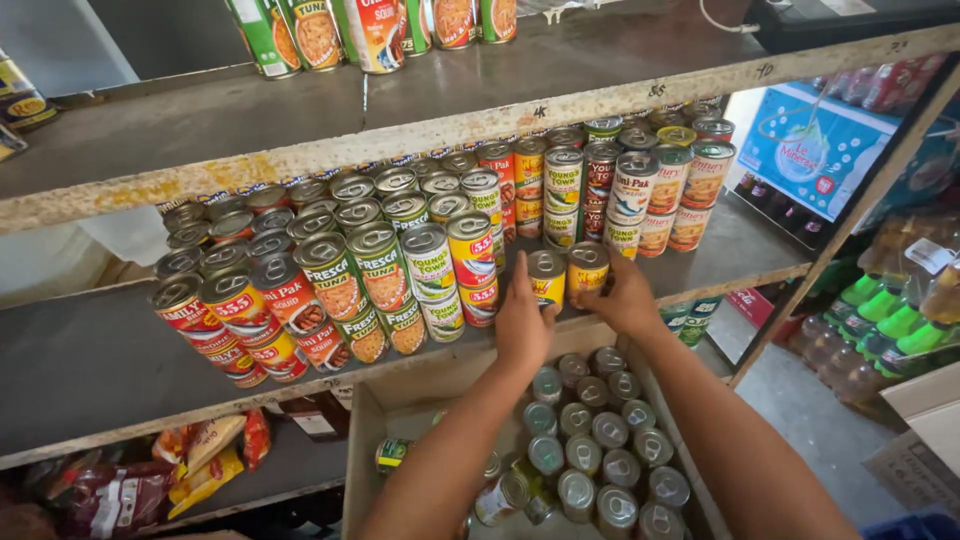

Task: Stocking canned goods from a cardboard box onto store shelves.

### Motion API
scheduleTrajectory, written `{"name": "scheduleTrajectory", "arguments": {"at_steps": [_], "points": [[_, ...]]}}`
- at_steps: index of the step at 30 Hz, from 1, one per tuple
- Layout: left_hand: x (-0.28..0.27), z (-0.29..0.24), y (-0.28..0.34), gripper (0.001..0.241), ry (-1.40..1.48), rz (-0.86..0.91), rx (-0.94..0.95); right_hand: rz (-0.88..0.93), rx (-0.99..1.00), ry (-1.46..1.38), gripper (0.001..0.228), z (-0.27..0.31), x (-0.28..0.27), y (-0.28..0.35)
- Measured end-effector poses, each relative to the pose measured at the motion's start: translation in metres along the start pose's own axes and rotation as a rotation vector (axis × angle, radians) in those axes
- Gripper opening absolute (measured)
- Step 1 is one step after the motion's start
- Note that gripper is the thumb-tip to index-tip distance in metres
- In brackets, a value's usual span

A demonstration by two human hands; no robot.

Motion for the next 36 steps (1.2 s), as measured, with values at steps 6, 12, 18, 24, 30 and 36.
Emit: {"name": "scheduleTrajectory", "arguments": {"at_steps": [6, 12, 18, 24, 30, 36], "points": [[0.019, 0.023, -0.005, 0.103, -0.019, -0.187, 0.132, -0.187, 0.023, -0.025, 0.081, -0.037, 0.001, -0.013], [0.01, 0.009, -0.001, 0.089, -0.063, -0.131, 0.037, -0.325, -0.188, -0.315, 0.049, 0.015, -0.006, -0.028], [0.014, 0.013, 0.0, 0.089, -0.074, -0.195, 0.083, -0.021, -0.203, -0.291, 0.058, 0.042, 0.019, -0.031], [0.011, 0.006, 0.002, 0.091, -0.091, -0.193, 0.033, 0.053, -0.231, -0.318, 0.073, 0.052, 0.027, -0.028], [0.01, 0.005, 0.005, 0.09, -0.069, -0.261, 0.106, 0.038, -0.187, -0.176, 0.078, 0.068, 0.026, -0.02], [0.015, 0.009, 0.003, 0.088, -0.11, -0.229, 0.043, 0.044, -0.024, 0.068, 0.071, 0.007, 0.038, -0.009]]}}
Point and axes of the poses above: each hand's wrist, its own y-axis away from the middle knuckle, its own x-axis out of the palm, z = x × y, the point moved 3 cm from there along -y, towards the middle knuckle
